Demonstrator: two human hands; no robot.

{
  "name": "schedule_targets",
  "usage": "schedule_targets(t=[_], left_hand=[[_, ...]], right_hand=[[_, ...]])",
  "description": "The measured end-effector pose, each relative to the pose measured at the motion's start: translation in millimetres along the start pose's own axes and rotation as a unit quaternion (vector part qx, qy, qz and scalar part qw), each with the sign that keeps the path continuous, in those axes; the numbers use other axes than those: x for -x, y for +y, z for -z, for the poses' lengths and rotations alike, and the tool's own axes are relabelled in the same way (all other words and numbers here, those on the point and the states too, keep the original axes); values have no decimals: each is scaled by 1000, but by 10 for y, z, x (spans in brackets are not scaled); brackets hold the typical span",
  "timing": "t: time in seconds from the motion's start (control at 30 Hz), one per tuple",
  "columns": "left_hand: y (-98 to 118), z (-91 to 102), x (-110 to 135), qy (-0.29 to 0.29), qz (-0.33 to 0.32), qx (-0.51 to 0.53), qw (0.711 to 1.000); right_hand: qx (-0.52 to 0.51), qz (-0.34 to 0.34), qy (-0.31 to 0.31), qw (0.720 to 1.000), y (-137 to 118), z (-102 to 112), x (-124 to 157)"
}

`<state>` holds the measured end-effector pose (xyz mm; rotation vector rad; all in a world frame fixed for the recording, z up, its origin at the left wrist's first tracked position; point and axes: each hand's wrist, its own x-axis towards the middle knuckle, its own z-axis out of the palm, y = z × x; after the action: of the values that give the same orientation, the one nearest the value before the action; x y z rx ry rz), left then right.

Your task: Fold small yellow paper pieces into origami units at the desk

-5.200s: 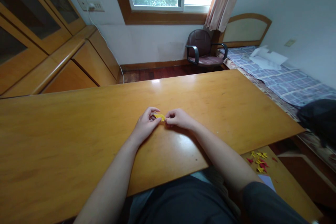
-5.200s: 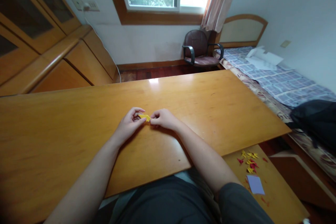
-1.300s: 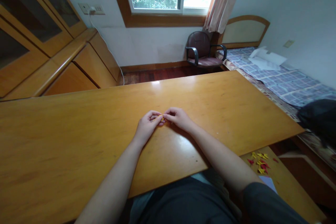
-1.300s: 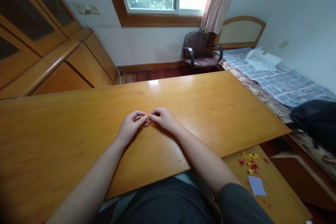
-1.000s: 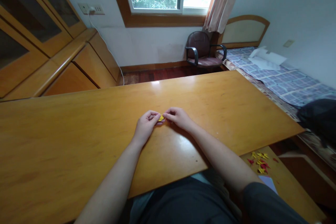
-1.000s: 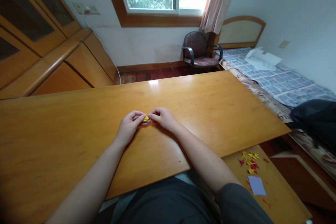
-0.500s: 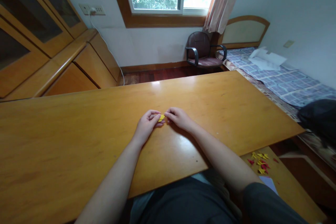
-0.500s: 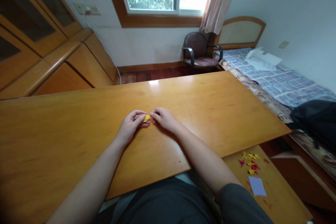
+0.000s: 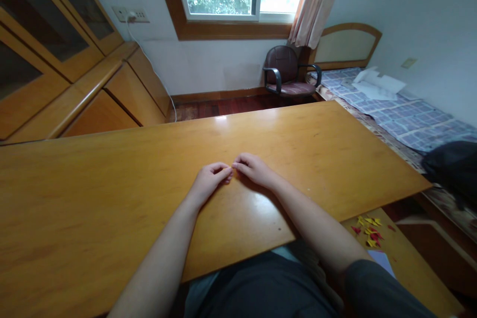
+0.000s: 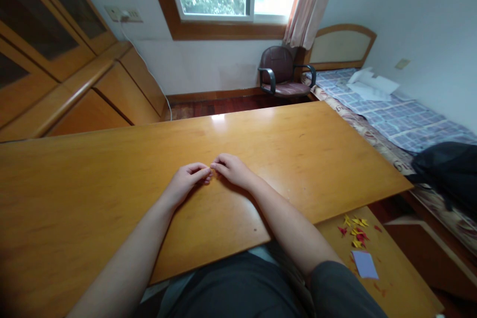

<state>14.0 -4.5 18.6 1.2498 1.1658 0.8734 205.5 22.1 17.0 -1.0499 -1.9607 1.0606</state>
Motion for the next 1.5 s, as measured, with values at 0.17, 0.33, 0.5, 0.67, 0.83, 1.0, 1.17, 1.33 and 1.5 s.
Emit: schedule_targets(t=[0.17,0.33,0.5,0.67,0.83,1.0,1.17,1.33,1.5], left_hand=[[30,37,25,-21,-6,-70,997],[-14,45,7,12,-11,-17,1000],[-52,41,-51,102,-12,111,988],[-16,26,-73,143,-13,201,969],[-44,17,-66,152,-12,177,972],[-66,-14,-56,125,-10,150,981],[-52,-41,-52,109,-5,147,983],[-36,-45,-41,95,1,155,983],[-16,-40,-34,98,11,147,984]], right_hand=[[-25,-5,-27,999,-25,17,24],[-75,-21,-11,997,0,3,24],[-135,-76,24,988,76,-26,10],[-87,-81,10,993,65,-32,12],[-77,-64,-24,995,25,-46,10],[-75,-67,-21,995,30,-58,-1],[-61,-59,-15,996,45,-57,-11],[-48,-58,-11,997,34,-44,-9],[-39,-47,-28,998,19,-19,-2]])
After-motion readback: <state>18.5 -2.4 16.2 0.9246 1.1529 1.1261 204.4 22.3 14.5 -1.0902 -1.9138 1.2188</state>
